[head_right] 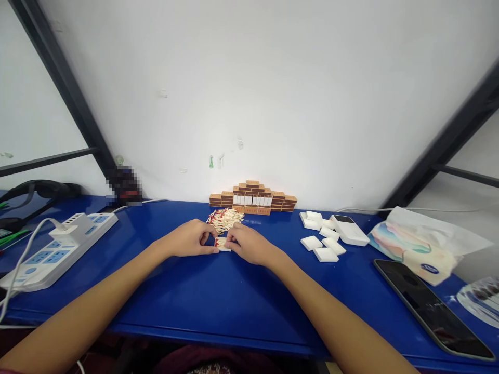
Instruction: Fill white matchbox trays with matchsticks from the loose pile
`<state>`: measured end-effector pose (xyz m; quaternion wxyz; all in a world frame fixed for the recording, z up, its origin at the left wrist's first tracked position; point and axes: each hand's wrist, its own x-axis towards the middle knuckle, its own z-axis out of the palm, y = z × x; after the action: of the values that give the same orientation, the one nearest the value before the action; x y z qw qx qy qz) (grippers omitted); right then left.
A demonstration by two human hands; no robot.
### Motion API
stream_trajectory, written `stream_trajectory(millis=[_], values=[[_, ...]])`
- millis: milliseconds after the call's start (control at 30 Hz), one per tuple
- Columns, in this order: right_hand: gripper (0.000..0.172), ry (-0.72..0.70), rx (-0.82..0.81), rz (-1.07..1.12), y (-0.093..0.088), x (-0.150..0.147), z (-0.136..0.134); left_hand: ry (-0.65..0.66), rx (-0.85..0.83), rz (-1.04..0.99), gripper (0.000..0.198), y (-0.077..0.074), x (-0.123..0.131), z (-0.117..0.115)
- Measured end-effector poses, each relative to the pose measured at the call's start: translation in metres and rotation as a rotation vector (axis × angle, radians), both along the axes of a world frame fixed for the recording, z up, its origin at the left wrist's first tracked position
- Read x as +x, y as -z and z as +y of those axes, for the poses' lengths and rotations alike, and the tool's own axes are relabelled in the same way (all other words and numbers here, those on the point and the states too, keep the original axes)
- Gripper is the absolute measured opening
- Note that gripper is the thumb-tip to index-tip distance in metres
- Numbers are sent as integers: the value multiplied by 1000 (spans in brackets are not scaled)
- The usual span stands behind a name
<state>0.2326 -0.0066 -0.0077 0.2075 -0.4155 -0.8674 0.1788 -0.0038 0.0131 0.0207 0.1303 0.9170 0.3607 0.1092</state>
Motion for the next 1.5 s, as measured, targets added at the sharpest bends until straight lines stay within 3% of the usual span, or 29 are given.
stream_trajectory(millis=[400,700,900,1067,1500], values=[[8,-2,55,23,1,-1,1,25,14,13,34,0,1,-2],[9,250,160,-120,6,28,28,-52,139,49,33,-4,-3,3],[16,207,123,-109,15,30,31,-81,219,121,34,-2,-4,5],[11,180,127,-102,18,26,30,-76,226,143,35,-2,-2,3],[14,216,38,-122,15,28,30,-87,200,145,36,-3,-2,4]])
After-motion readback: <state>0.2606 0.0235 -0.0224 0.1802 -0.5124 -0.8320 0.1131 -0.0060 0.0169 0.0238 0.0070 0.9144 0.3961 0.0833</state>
